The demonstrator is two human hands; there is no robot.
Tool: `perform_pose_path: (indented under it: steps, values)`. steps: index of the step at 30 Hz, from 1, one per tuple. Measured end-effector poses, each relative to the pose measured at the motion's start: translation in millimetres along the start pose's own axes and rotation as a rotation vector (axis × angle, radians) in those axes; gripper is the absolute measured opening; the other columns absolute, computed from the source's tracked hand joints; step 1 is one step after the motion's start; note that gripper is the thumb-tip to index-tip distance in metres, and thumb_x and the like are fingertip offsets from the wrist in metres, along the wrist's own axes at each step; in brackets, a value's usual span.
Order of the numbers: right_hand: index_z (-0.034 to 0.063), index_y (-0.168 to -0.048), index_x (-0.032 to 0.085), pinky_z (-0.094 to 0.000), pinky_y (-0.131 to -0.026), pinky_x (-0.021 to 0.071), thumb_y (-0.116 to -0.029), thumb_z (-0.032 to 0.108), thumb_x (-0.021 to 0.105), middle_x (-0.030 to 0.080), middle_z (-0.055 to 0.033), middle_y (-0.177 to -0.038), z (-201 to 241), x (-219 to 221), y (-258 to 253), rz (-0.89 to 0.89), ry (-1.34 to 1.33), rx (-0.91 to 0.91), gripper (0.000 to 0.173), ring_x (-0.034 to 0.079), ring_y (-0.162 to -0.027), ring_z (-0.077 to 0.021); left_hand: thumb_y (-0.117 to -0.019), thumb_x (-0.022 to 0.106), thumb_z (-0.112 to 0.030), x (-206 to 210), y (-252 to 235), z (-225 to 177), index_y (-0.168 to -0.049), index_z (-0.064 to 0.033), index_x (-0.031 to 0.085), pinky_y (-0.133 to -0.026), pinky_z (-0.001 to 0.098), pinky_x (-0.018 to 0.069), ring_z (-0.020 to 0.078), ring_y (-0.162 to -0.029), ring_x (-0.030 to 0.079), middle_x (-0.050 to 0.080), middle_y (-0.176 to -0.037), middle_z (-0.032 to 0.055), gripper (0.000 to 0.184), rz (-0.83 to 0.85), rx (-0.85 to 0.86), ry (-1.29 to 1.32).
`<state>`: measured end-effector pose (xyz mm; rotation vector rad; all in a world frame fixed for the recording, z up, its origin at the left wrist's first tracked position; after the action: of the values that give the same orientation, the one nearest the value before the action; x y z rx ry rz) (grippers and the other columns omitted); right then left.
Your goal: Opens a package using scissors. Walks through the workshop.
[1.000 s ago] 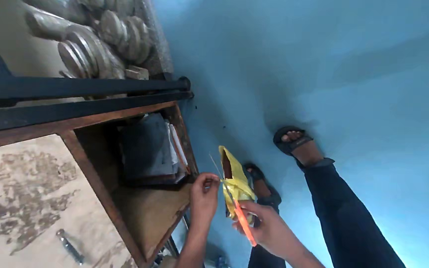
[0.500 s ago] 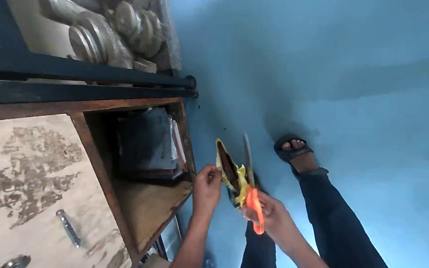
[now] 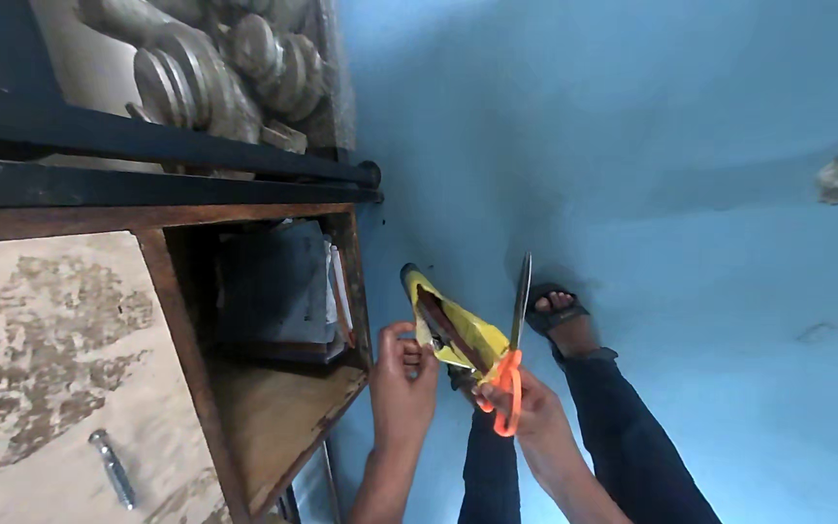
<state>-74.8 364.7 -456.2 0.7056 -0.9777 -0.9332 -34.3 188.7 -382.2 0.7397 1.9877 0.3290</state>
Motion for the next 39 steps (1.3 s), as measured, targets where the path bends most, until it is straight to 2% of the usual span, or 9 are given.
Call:
perform_pose_path:
  steps: [2,6,9,14,17,21,27,34,39]
  values:
    - [-0.0016,-0.117,0.065,-0.0288,-0.079,0.0619,-0.0849,0.011,0.077,0.075,-0.0083,-0.095,-0.3,2.1,-0.2,0.010,0.064,-0.030,0.036,0.073,-0.086,-0.0162,-0.0936,0.066,-0.006,-0.5,-0.4,4.1,-0.133,-0.0035,0.047,-0.070,0.0322,0.0619,0.0142,-0.077,0.071,0.068,-0.092,0.0058,0.044,-0.018,0.034,-0.002]
    - [0.0011,-0.120,0.066,-0.0278,-0.080,0.0612,-0.0848,0.018,0.080,0.075,-0.0060,-0.097,-3.7,3.2,-2.0,0.024,0.175,-0.074,0.041,0.073,-0.089,-0.0149,-0.0957,0.058,-0.005,1.0,-4.9,10.4,-0.109,-0.0040,0.070,-0.070,0.0312,0.0614,0.0140,-0.079,0.069,0.067,-0.098,0.0076,0.018,0.036,0.104,-0.065]
    - [0.0029,-0.120,0.066,-0.0254,-0.081,0.0602,-0.0846,0.024,0.080,0.075,-0.0029,-0.097,-5.5,3.1,-3.6,0.040,0.273,-0.134,0.043,0.072,-0.090,-0.0113,-0.0996,0.057,-0.008,0.9,-10.3,9.7,-0.114,-0.0046,0.072,-0.074,0.0323,0.0614,0.0147,-0.080,0.069,0.068,-0.103,0.0081,0.021,0.079,-0.003,-0.096]
    - [0.0054,-0.122,0.069,-0.0235,-0.086,0.0576,-0.0860,0.026,0.077,0.073,-0.0011,-0.103,-9.8,9.7,-0.4,0.107,0.550,-0.301,0.043,0.069,-0.095,-0.0068,-0.0994,0.068,-0.032,5.1,-20.4,6.4,-0.105,-0.0046,0.072,-0.071,0.0366,0.0562,0.0166,-0.074,0.063,0.066,-0.097,0.0083,0.028,0.146,-0.173,-0.221]
    - [0.0063,-0.122,0.070,-0.0234,-0.086,0.0579,-0.0863,0.025,0.076,0.073,-0.0023,-0.104,-11.9,13.0,1.5,0.125,0.609,-0.314,0.041,0.069,-0.095,-0.0063,-0.1005,0.067,-0.026,8.2,-24.8,16.3,-0.106,-0.0019,0.071,-0.078,0.0419,0.0565,0.0214,-0.082,0.066,0.068,-0.101,0.0122,0.025,0.175,-0.260,-0.230]
    - [0.0057,-0.125,0.066,-0.0252,-0.083,0.0593,-0.0854,0.029,0.077,0.073,-0.0017,-0.100,-16.9,13.0,-1.1,0.085,0.546,-0.305,0.047,0.070,-0.092,-0.0082,-0.1035,0.060,-0.018,6.9,-23.0,29.6,-0.103,0.0014,0.067,-0.076,0.0418,0.0567,0.0219,-0.078,0.066,0.067,-0.091,0.0136,0.021,0.163,-0.357,-0.161]
    - [0.0018,-0.141,0.049,-0.0269,-0.067,0.0599,-0.0874,0.014,0.066,0.071,-0.0026,-0.091,-2.2,-5.5,-7.8,-0.160,0.350,-0.166,0.058,0.070,-0.076,-0.0088,-0.1037,0.057,-0.009,-9.7,-8.9,52.3,-0.090,0.0029,0.065,-0.072,0.0329,0.0563,0.0157,-0.074,0.065,0.064,-0.079,0.0099,0.020,0.018,-0.490,0.123]
    - [0.0025,-0.128,0.057,-0.0248,-0.069,0.0580,-0.1029,0.015,0.058,0.069,-0.0030,-0.092,-6.4,-38.6,-16.0,-0.390,0.092,0.118,0.028,0.068,-0.077,-0.0081,-0.1023,0.050,-0.003,-6.4,30.0,81.1,-0.088,0.0024,0.064,-0.072,0.0291,0.0569,0.0114,-0.074,0.065,0.065,-0.077,0.0059,0.021,0.057,-0.518,0.331]
    - [0.0050,-0.133,0.055,-0.0316,-0.066,0.0534,-0.0985,0.018,0.068,0.067,-0.0080,-0.100,-16.5,-44.2,-11.1,-0.426,0.205,0.285,0.039,0.064,-0.078,-0.0135,-0.0946,0.052,-0.002,14.6,53.3,90.4,-0.087,0.0007,0.065,-0.074,0.0286,0.0567,0.0108,-0.075,0.064,0.065,-0.077,0.0041,0.015,0.161,-0.481,0.503]
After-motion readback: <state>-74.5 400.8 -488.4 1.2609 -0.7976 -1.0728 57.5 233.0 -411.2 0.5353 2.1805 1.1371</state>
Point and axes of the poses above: each hand's wrist, its own y-axis away from the middle knuckle, its own x-axis out of the palm, z = x × y, the point moved 5 cm from there along -y, towards the middle knuckle
